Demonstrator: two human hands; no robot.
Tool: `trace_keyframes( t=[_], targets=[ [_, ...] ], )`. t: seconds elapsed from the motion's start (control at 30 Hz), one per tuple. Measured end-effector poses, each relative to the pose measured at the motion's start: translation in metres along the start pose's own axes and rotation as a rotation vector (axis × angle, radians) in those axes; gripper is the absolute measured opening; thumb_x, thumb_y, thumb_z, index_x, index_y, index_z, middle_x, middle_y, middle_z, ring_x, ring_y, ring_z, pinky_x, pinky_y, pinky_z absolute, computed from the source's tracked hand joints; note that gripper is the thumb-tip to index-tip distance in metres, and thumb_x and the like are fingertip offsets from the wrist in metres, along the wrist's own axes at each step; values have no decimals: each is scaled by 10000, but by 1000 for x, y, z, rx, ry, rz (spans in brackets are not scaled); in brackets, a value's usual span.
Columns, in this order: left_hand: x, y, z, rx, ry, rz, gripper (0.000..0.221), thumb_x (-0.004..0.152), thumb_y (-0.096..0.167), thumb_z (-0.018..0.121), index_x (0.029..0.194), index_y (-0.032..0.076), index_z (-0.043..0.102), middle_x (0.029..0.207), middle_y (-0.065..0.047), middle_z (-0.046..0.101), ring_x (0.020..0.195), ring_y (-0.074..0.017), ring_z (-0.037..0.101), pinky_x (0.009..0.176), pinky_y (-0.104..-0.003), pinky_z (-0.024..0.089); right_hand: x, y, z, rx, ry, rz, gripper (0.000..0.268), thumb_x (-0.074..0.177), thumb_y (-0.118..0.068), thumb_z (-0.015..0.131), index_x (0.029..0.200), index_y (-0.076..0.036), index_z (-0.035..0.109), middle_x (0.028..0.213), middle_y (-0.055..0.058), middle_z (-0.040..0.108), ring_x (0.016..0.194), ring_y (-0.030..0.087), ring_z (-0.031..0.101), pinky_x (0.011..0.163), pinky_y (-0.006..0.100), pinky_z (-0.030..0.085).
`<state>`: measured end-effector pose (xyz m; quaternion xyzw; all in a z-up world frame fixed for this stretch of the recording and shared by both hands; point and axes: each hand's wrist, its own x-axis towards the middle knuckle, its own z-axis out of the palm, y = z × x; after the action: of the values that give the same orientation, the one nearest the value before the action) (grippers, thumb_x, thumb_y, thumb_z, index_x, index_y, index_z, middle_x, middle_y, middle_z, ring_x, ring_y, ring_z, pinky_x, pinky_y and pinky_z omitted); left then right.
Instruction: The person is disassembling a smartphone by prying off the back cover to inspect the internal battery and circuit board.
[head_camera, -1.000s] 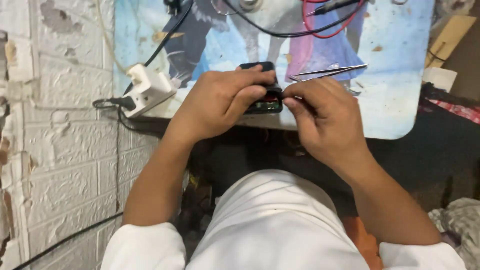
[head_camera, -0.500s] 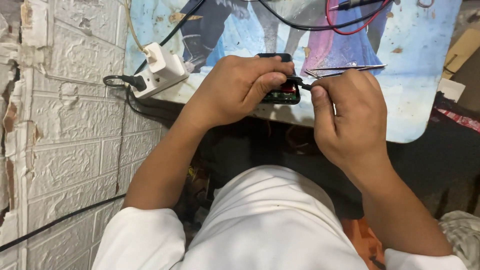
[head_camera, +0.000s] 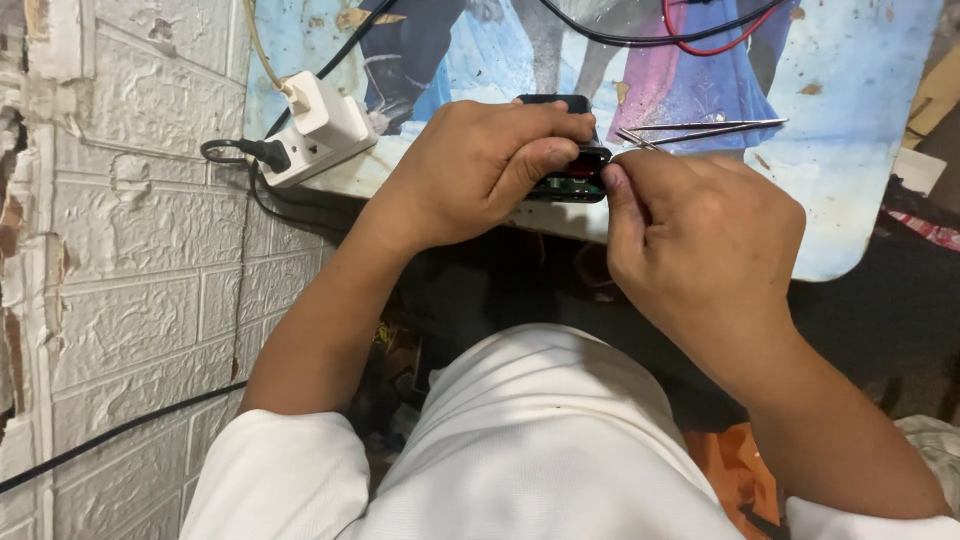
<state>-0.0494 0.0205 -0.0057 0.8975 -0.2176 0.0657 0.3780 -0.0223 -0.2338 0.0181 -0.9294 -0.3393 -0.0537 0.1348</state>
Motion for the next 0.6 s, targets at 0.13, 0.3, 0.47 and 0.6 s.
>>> trace_keyframes(
  t=[0.13, 0.3, 0.47, 0.6],
  targets=[
    [1, 2, 0, -19, 30, -52, 516, 1230, 418, 405, 1372, 68, 756, 1352, -72, 842, 1227, -332, 823, 934, -454, 612, -1, 8, 4, -90, -37, 45, 444, 1260, -347, 699, 839, -231, 622, 736, 5, 645, 747, 343, 677, 566, 491, 376],
    [-2, 2, -2, -34, 9, -31, 510, 1244, 394, 395, 1393, 60, 750, 1387, -64, 825, 1377, -340, 756, 1005, -459, 613, 4, 14, -4, 110, -64, 17, 433, 1239, -264, 675, 819, -173, 623, 696, 26, 589, 694, 325, 609, 569, 488, 329],
    [-1, 3, -5, -49, 10, -34, 512, 1243, 416, 385, 1378, 77, 744, 1370, -61, 831, 1275, -310, 813, 973, -431, 616, 0, 18, -3, 195, 81, -98, 172, 1221, -164, 750, 1086, -102, 837, 919, 43, 770, 872, 348, 728, 699, 484, 480],
    [-1, 3, -4, -48, 10, -21, 494, 1245, 375, 420, 1392, 33, 744, 1373, -96, 831, 1314, -333, 795, 1007, -442, 620, 8, 16, 1, 204, 2, -95, 264, 1245, -200, 707, 1001, -117, 763, 837, 52, 707, 808, 371, 666, 655, 510, 442]
  ],
)
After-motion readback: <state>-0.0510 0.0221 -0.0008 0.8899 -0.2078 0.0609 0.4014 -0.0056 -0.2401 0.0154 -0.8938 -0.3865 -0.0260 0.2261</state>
